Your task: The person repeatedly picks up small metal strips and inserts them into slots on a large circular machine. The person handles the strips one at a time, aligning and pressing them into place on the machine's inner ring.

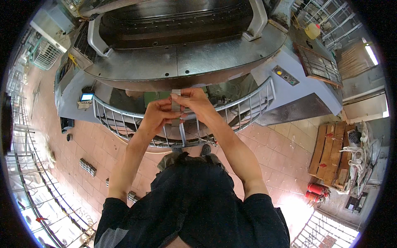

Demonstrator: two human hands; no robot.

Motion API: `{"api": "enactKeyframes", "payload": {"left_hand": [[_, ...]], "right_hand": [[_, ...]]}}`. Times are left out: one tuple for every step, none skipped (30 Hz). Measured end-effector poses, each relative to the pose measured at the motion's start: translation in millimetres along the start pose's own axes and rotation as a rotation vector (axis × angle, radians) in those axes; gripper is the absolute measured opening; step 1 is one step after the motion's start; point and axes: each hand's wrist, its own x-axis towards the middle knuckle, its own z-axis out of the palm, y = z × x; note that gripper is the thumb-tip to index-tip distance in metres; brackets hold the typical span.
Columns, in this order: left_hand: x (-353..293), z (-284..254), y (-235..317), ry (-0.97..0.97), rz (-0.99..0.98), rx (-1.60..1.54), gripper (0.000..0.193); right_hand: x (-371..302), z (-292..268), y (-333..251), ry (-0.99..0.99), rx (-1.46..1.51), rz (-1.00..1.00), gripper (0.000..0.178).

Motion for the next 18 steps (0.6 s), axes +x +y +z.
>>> {"api": "enactKeyframes", "payload": {"left_hand": [[-9, -1, -3, -0.019, 0.001, 0.003, 0.035], [-16, -2, -5, -0.034, -0.013, -0.002, 0.036], [-20, -1, -9, -0.061, -0.002, 0.006, 0.036], [-23, -2, -11, -0.069, -0.004, -0.005, 0.036], [-26, -3, -13, -0.069, -0.011, -0.017, 0.036], [-28, -4, -13, -0.077, -0.016, -0.040, 0.036], [-29, -6, -12, -0.079, -0.021, -0.040, 0.037], [-30, -7, -11, -0.077, -0.026, -0.028, 0.037], [-33, -9, -10, -0.069, -0.041, -0.021, 0.037], [-35, -10, -9, -0.058, -0.057, -0.017, 0.038], [-37, -10, -9, -0.057, -0.066, -0.026, 0.038], [-39, -11, -8, -0.058, -0.078, -0.031, 0.038], [-40, -11, -8, -0.085, -0.077, -0.057, 0.038], [-40, -12, -8, -0.073, -0.078, -0.037, 0.038], [-40, -13, -7, -0.085, -0.061, -0.041, 0.038], [-40, -15, -7, -0.087, -0.052, -0.044, 0.039], [-40, -17, -8, -0.102, -0.036, -0.058, 0.039], [-42, -19, -8, -0.105, -0.026, -0.072, 0.040]], "right_hand": [[-6, -1, 0, 0.044, 0.044, -0.018, 0.021], [-13, -1, 2, 0.050, 0.114, -0.067, 0.022], [-14, -3, -1, 0.061, 0.012, -0.017, 0.026], [-18, -2, 1, 0.026, -0.111, -0.059, 0.027], [-21, 0, 1, 0.017, -0.243, -0.102, 0.028], [-23, 3, 1, 0.017, -0.392, -0.130, 0.029], [-27, 5, 1, -0.058, -0.302, -0.040, 0.030], [-28, 8, 0, -0.021, -0.331, -0.084, 0.027], [-29, 11, -2, 0.001, -0.351, -0.125, 0.025], [-30, 14, -3, 0.020, -0.388, -0.151, 0.023], [-29, 16, -4, 0.031, -0.376, -0.106, 0.022], [-28, 19, -6, 0.044, -0.375, -0.049, 0.022], [-28, 21, -7, 0.080, -0.367, -0.033, 0.021], [-30, 22, -7, 0.014, -0.407, -0.017, 0.022], [-32, 23, -7, -0.033, -0.444, -0.042, 0.024], [-34, 23, -7, -0.132, -0.468, -0.068, 0.027], [-34, 24, -7, -0.076, -0.489, -0.090, 0.029], [-35, 23, -7, -0.026, -0.366, -0.115, 0.026]]}}
